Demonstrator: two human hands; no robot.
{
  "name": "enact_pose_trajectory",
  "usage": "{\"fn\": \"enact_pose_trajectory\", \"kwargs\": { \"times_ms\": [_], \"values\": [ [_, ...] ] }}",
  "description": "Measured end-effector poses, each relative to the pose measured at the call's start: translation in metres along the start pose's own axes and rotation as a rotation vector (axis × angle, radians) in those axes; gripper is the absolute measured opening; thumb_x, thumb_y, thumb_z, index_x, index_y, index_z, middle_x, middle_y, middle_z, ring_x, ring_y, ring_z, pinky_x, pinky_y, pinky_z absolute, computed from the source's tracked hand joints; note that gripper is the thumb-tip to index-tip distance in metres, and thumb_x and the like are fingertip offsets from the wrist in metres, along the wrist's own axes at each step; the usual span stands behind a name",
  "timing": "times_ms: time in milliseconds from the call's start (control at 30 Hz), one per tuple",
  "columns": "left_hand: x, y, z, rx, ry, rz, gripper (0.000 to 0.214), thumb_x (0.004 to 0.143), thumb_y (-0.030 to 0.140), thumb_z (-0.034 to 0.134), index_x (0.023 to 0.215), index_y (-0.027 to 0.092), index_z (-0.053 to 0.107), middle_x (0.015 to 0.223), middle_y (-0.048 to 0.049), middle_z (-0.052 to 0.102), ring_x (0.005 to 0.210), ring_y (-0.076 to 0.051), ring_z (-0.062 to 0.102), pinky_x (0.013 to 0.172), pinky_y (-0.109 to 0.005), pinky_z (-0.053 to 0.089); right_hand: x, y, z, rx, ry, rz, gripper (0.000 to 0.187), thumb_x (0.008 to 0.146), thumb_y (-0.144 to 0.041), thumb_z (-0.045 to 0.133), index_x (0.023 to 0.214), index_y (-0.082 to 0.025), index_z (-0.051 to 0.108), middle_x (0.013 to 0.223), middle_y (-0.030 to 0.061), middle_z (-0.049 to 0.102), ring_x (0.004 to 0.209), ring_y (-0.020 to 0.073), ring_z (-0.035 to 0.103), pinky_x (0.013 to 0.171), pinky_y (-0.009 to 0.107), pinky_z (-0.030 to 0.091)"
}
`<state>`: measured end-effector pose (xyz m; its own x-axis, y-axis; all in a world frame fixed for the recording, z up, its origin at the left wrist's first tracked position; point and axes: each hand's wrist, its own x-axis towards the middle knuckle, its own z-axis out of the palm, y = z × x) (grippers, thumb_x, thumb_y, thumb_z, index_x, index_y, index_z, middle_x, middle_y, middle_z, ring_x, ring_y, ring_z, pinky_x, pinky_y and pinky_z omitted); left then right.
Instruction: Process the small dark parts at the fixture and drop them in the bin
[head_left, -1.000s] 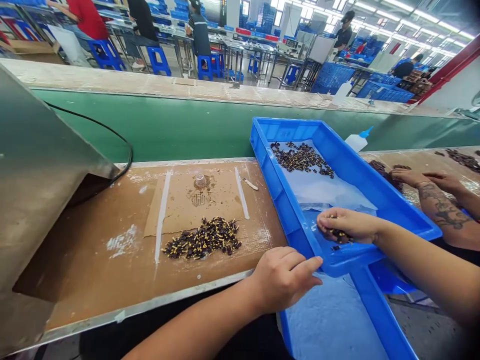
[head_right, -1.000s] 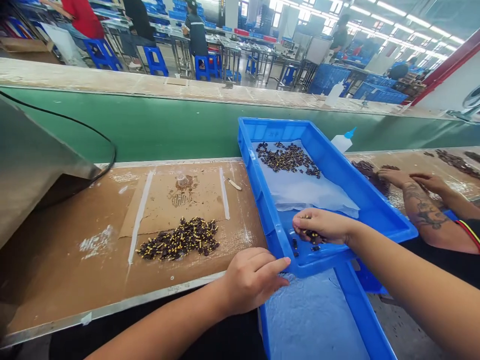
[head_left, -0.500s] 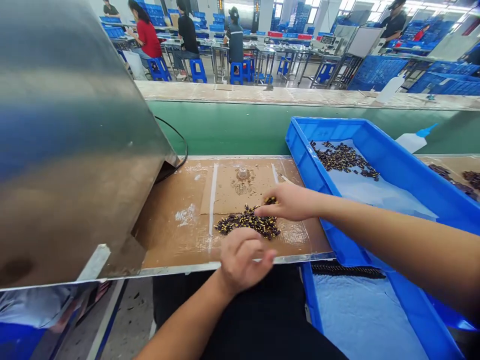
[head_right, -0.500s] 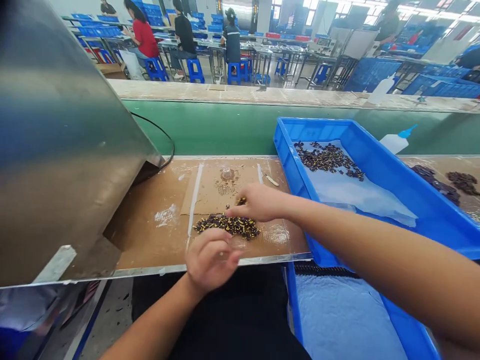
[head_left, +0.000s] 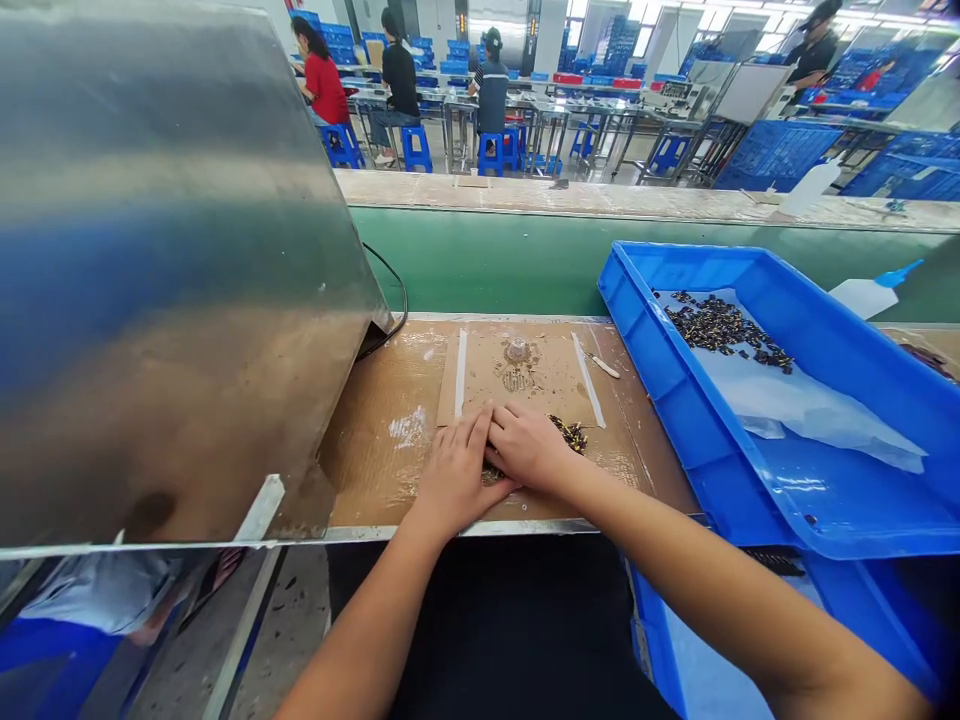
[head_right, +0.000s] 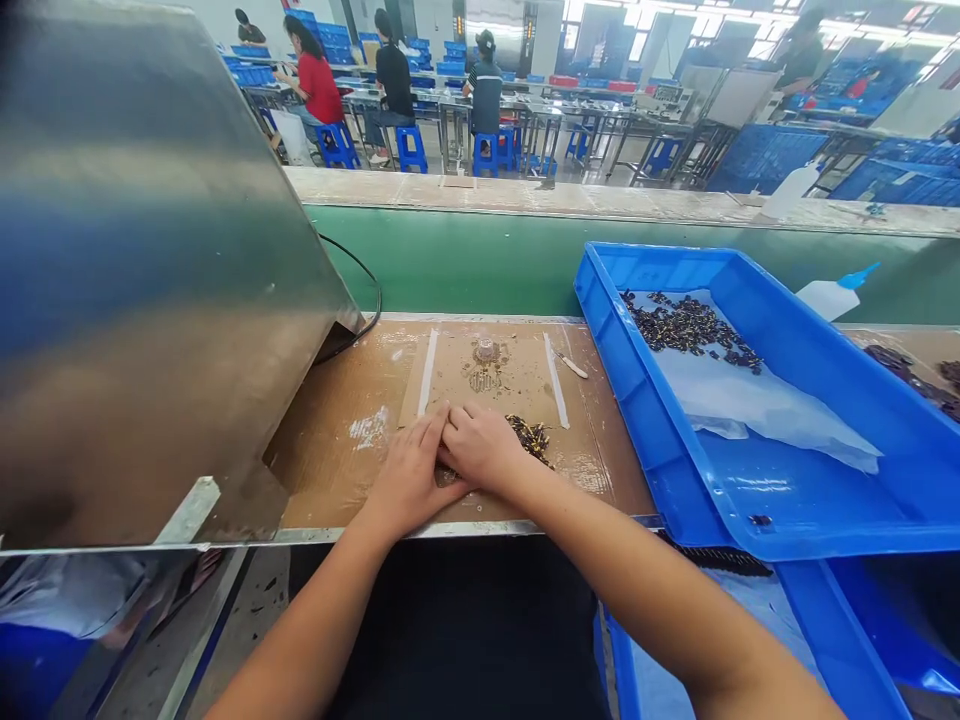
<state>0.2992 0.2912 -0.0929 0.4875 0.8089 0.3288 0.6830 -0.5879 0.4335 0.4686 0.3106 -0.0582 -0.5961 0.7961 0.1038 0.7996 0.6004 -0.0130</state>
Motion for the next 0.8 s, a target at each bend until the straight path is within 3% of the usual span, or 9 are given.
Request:
{"fn": "enact_pose_trajectory", "kwargs": {
  "times_ms": [133, 367, 433, 633, 733, 800],
  "values": [
    [0.003, 0.002, 0.001, 0.011, -0.024, -0.001, 0.11, 0.079, 0.042, 0.082, 0.163, 0.02, 0.013, 0.143, -0.0167, 0.056, 0.132, -0.036, 0.052, 0.113, -0.055, 0.04, -0.007, 0.002, 0.0, 0.064, 0.045, 0.014, 0.038, 0.104, -0.04, 0.055, 0.127, -0.012, 0.064, 0.117, 0.017, 0.065, 0.104, 0.0315, 0.054, 0.093, 0.047, 0.047],
    [0.007, 0.0, 0.002, 0.02, -0.078, 0.024, 0.102, 0.084, 0.042, 0.076, 0.163, 0.02, 0.014, 0.146, -0.0155, 0.054, 0.134, -0.034, 0.051, 0.115, -0.054, 0.04, -0.032, 0.019, -0.006, 0.305, 0.111, 0.009, 0.04, 0.097, -0.049, 0.066, 0.123, -0.018, 0.064, 0.117, 0.0126, 0.065, 0.115, 0.0319, 0.053, 0.105, 0.051, 0.042],
    [0.009, 0.0, 0.002, 0.029, -0.11, 0.051, 0.097, 0.087, 0.045, 0.073, 0.163, 0.019, 0.018, 0.149, -0.0168, 0.052, 0.138, -0.035, 0.049, 0.118, -0.055, 0.039, -0.043, 0.028, -0.007, 0.372, 0.142, -0.006, 0.049, 0.096, -0.051, 0.068, 0.132, -0.02, 0.06, 0.128, 0.0141, 0.063, 0.123, 0.0328, 0.051, 0.11, 0.053, 0.039],
    [0.026, 0.0, -0.002, 0.011, -0.231, 0.208, 0.099, 0.085, 0.054, 0.076, 0.16, 0.016, 0.025, 0.159, -0.0196, 0.041, 0.148, -0.036, 0.039, 0.124, -0.057, 0.036, -0.073, 0.055, 0.001, 0.399, 0.157, -0.009, 0.101, 0.08, -0.073, 0.076, 0.157, -0.018, 0.039, 0.155, 0.0212, 0.045, 0.146, 0.0403, 0.035, 0.12, 0.062, 0.029],
    [0.036, -0.004, 0.001, -0.028, -0.276, 0.275, 0.103, 0.083, 0.054, 0.079, 0.162, 0.017, 0.022, 0.161, -0.0197, 0.04, 0.15, -0.035, 0.038, 0.125, -0.056, 0.035, -0.08, 0.06, 0.011, 0.455, 0.179, 0.001, 0.108, 0.078, -0.073, 0.078, 0.158, -0.017, 0.035, 0.153, 0.0223, 0.046, 0.143, 0.0392, 0.04, 0.119, 0.061, 0.033],
    [0.041, -0.007, 0.004, -0.071, -0.28, 0.303, 0.102, 0.084, 0.053, 0.079, 0.162, 0.02, 0.023, 0.159, -0.0185, 0.043, 0.148, -0.034, 0.042, 0.124, -0.055, 0.039, -0.081, 0.061, 0.017, 0.503, 0.209, 0.005, 0.101, 0.079, -0.069, 0.08, 0.157, -0.019, 0.038, 0.149, 0.0207, 0.051, 0.14, 0.0376, 0.045, 0.117, 0.06, 0.037]
  ]
}}
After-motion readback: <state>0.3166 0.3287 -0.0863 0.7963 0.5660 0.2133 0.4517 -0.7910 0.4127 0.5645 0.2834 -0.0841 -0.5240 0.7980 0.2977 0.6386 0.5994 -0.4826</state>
